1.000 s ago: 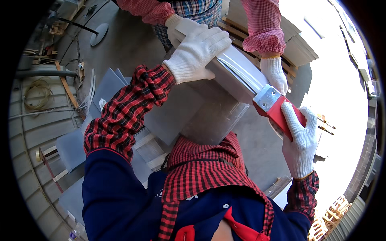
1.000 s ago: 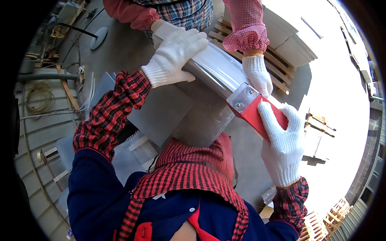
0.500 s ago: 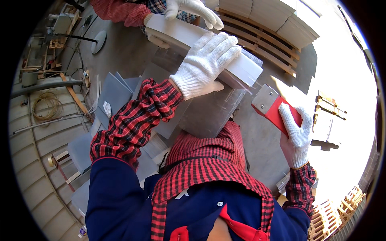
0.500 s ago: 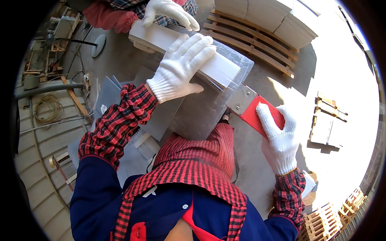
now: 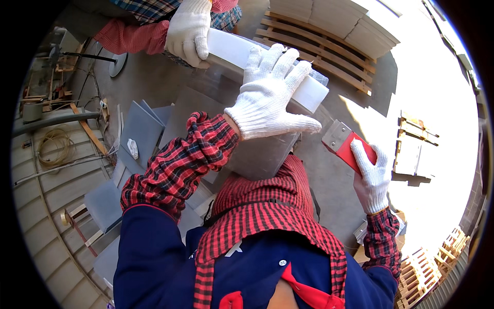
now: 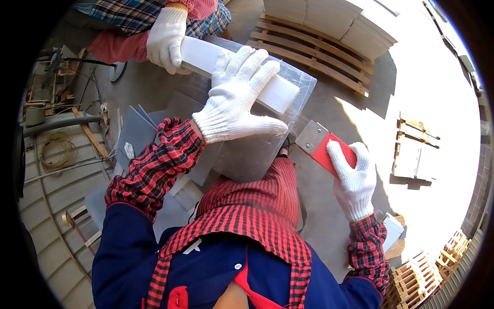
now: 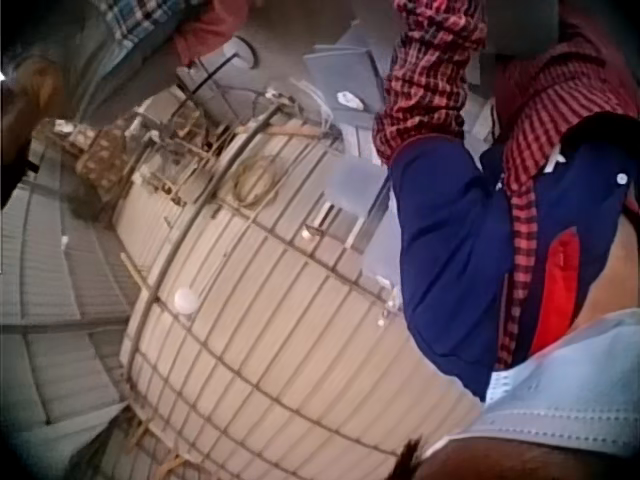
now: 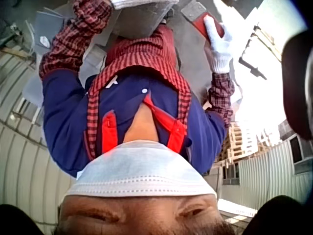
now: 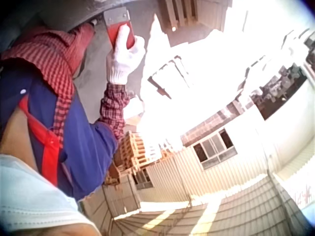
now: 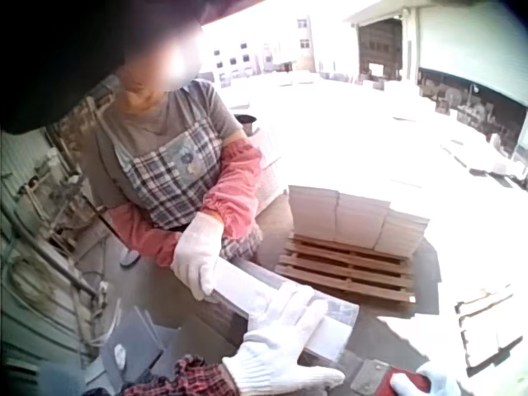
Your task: The person handles gray rectangular panels and cardboard pieces, aligning them and securing them with tape. They repeatedly pick up panels, position them against each other, and apply tape to join edges, working alongside another person in a warehouse-like area.
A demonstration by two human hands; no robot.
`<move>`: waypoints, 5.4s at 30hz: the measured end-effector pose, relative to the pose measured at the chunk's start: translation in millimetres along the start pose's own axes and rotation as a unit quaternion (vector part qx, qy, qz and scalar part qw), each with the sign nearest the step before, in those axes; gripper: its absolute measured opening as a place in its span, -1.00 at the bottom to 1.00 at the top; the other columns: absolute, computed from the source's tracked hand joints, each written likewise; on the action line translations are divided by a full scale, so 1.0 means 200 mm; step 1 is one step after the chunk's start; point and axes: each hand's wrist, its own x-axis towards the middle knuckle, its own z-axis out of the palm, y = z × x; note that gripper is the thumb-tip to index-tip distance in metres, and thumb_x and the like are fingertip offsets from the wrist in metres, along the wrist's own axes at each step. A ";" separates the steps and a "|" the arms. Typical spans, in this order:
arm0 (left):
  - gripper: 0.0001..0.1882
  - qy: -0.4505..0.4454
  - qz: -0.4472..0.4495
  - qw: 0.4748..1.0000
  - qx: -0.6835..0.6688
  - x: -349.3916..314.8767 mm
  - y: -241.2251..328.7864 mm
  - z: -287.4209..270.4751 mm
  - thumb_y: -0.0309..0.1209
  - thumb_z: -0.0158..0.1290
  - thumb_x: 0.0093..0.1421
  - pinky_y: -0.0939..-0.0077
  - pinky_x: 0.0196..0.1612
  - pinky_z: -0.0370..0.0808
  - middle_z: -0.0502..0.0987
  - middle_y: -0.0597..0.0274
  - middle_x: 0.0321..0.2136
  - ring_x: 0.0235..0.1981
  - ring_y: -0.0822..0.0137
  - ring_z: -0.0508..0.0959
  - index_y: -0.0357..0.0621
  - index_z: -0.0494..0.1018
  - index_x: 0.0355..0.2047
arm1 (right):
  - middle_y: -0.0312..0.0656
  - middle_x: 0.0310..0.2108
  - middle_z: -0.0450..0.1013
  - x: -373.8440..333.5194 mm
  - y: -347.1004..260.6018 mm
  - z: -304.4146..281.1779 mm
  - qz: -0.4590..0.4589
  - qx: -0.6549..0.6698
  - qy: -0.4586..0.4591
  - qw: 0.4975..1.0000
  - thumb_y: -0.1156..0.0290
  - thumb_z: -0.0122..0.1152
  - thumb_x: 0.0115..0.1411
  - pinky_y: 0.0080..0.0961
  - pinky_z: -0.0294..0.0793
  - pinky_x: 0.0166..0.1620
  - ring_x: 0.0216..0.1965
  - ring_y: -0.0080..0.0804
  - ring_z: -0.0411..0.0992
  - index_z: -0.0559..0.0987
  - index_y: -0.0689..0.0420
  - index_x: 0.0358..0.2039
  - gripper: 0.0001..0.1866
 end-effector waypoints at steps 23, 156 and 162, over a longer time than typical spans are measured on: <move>-0.50 0.283 0.045 0.957 -0.039 0.10 0.08 0.39 -0.26 0.30 -0.02 0.02 0.19 0.38 0.44 0.29 0.05 0.16 0.18 0.42 0.17 0.49 -0.01 | -0.03 0.00 0.48 0.12 -0.43 0.87 0.082 0.171 -0.392 0.900 0.25 0.19 0.17 -0.18 0.54 -0.08 -0.10 0.00 0.52 0.56 -0.07 0.07 -0.58; -0.46 0.493 -0.364 0.087 -0.785 2.53 -0.39 2.22 -0.01 -0.02 0.40 0.24 0.20 0.44 0.47 0.23 0.12 0.15 0.20 0.46 -0.11 0.36 0.21 | -0.11 0.41 0.11 1.92 2.35 1.52 0.485 0.714 0.089 0.496 -0.04 -0.11 0.46 -0.24 0.14 0.39 0.39 -0.25 0.13 0.10 0.17 0.43 -0.28; -0.42 0.496 -0.466 0.204 -0.704 2.46 -0.44 2.14 0.02 -0.10 0.44 0.27 0.18 0.48 0.43 0.18 0.15 0.15 0.22 0.45 -0.14 0.30 0.26 | -0.05 0.38 0.18 1.90 2.34 1.70 0.536 0.624 0.039 0.567 -0.08 -0.06 0.43 -0.33 0.19 0.35 0.34 -0.22 0.21 0.19 0.26 0.39 -0.25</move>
